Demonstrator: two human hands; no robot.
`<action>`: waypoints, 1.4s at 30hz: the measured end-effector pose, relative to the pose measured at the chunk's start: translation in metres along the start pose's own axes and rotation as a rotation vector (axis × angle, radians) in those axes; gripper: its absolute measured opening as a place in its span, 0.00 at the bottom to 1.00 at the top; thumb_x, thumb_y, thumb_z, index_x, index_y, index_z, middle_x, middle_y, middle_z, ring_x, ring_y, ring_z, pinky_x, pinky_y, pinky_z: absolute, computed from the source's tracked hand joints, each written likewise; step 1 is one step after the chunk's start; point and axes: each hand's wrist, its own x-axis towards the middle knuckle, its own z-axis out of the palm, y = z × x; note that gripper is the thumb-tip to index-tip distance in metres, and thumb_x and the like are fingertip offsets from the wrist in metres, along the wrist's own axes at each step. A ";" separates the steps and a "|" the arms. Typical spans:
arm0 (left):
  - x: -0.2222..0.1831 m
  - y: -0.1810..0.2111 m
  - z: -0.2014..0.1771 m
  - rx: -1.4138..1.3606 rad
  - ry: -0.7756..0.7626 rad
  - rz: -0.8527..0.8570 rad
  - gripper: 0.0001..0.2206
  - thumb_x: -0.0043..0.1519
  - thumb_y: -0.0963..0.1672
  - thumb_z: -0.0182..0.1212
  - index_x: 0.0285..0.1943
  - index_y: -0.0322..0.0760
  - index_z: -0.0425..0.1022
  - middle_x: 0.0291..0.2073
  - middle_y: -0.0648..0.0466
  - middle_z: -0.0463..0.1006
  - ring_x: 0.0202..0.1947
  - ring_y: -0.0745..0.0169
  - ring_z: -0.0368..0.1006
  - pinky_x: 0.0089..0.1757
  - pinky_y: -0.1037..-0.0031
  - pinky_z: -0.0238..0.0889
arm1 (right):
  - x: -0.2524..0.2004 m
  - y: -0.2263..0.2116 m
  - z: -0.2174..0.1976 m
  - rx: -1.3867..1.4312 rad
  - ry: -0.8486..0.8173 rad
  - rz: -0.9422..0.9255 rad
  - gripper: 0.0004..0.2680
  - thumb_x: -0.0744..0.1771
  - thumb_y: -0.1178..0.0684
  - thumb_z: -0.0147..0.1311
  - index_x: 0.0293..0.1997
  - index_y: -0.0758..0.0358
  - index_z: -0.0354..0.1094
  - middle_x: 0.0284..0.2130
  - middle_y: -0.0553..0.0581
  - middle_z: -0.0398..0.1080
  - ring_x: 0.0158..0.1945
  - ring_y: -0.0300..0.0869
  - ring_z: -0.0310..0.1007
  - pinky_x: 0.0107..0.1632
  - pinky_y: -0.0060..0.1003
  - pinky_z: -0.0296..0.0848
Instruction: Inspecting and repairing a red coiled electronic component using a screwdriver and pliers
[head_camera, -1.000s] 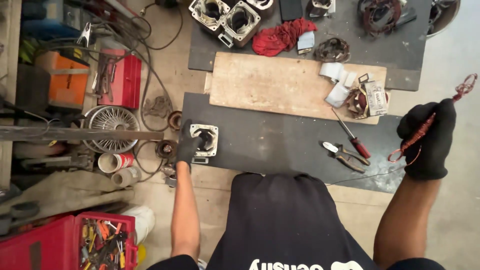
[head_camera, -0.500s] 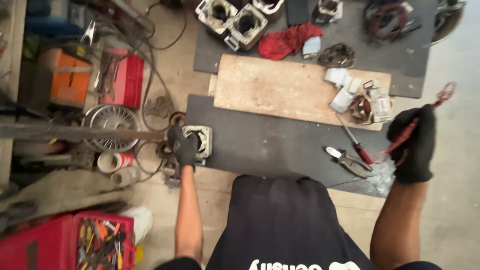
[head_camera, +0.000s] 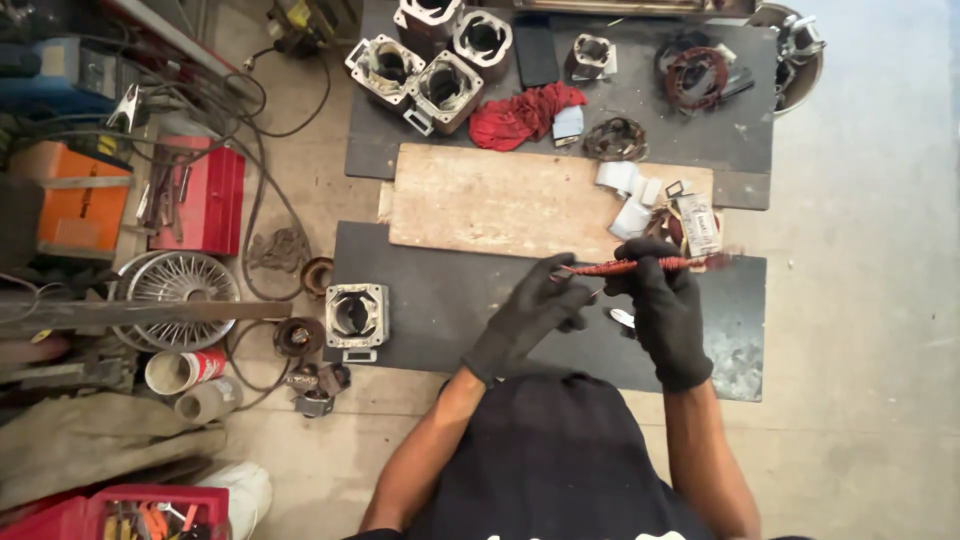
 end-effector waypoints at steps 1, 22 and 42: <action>0.006 -0.008 -0.008 0.091 0.131 -0.069 0.28 0.63 0.46 0.70 0.69 0.40 0.59 0.37 0.41 0.78 0.27 0.57 0.78 0.29 0.75 0.66 | -0.002 -0.005 0.000 0.003 0.013 0.056 0.08 0.70 0.50 0.51 0.51 0.58 0.69 0.28 0.65 0.74 0.31 0.44 0.77 0.17 0.27 0.66; -0.029 0.037 0.035 0.148 0.425 -0.124 0.19 0.57 0.46 0.74 0.51 0.25 0.81 0.19 0.55 0.69 0.21 0.78 0.60 0.24 0.85 0.48 | -0.051 -0.029 0.002 -0.249 -0.467 -0.727 0.09 0.66 0.58 0.57 0.46 0.63 0.81 0.53 0.64 0.75 0.57 0.52 0.76 0.54 0.43 0.76; -0.011 0.010 -0.008 1.971 0.329 1.122 0.19 0.68 0.50 0.63 0.68 0.52 0.74 0.17 0.63 0.68 0.17 0.66 0.64 0.26 0.69 0.54 | -0.079 -0.083 0.010 -0.556 -0.332 0.111 0.11 0.67 0.50 0.48 0.50 0.58 0.76 0.26 0.55 0.78 0.28 0.38 0.76 0.31 0.32 0.71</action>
